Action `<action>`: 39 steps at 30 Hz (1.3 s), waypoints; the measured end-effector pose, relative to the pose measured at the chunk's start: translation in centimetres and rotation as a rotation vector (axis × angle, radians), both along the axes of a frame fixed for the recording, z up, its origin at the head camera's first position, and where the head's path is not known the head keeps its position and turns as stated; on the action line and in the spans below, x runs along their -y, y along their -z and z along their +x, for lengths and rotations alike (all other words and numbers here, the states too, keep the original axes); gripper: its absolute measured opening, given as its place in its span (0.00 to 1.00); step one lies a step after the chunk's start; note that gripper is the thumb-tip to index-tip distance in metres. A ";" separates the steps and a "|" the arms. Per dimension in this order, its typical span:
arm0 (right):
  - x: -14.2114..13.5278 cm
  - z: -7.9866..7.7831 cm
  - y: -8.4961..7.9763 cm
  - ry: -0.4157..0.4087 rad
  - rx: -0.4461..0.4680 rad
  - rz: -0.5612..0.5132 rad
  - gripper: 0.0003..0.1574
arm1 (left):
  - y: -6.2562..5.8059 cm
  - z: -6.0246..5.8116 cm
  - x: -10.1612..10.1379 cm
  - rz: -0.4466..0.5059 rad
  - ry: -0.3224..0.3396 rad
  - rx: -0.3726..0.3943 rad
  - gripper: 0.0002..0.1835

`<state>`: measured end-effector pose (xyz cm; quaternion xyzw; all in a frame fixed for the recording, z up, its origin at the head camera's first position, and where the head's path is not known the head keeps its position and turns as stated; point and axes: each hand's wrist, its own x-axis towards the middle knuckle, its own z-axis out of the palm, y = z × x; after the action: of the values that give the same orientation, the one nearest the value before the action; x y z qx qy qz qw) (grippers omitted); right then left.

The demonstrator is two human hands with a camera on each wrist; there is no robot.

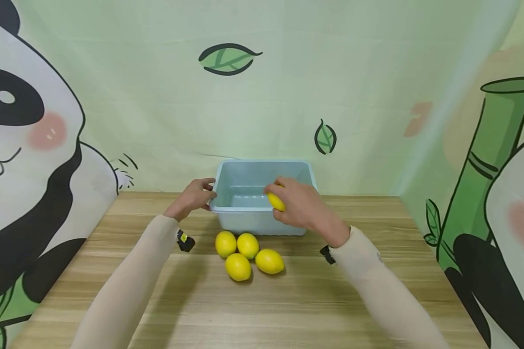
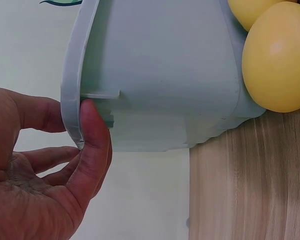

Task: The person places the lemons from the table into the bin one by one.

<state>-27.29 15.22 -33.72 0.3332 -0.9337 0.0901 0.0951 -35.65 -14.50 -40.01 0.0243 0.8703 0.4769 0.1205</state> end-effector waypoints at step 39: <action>2.5 -9.8 -3.6 0.063 0.219 0.080 0.26 | 0.1 0.0 0.1 -0.001 0.014 -0.025 0.34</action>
<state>-37.09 12.73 -30.17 0.2952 -0.9514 0.0855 -0.0181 -35.61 -14.60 -40.10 0.0361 0.8718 0.4754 0.1127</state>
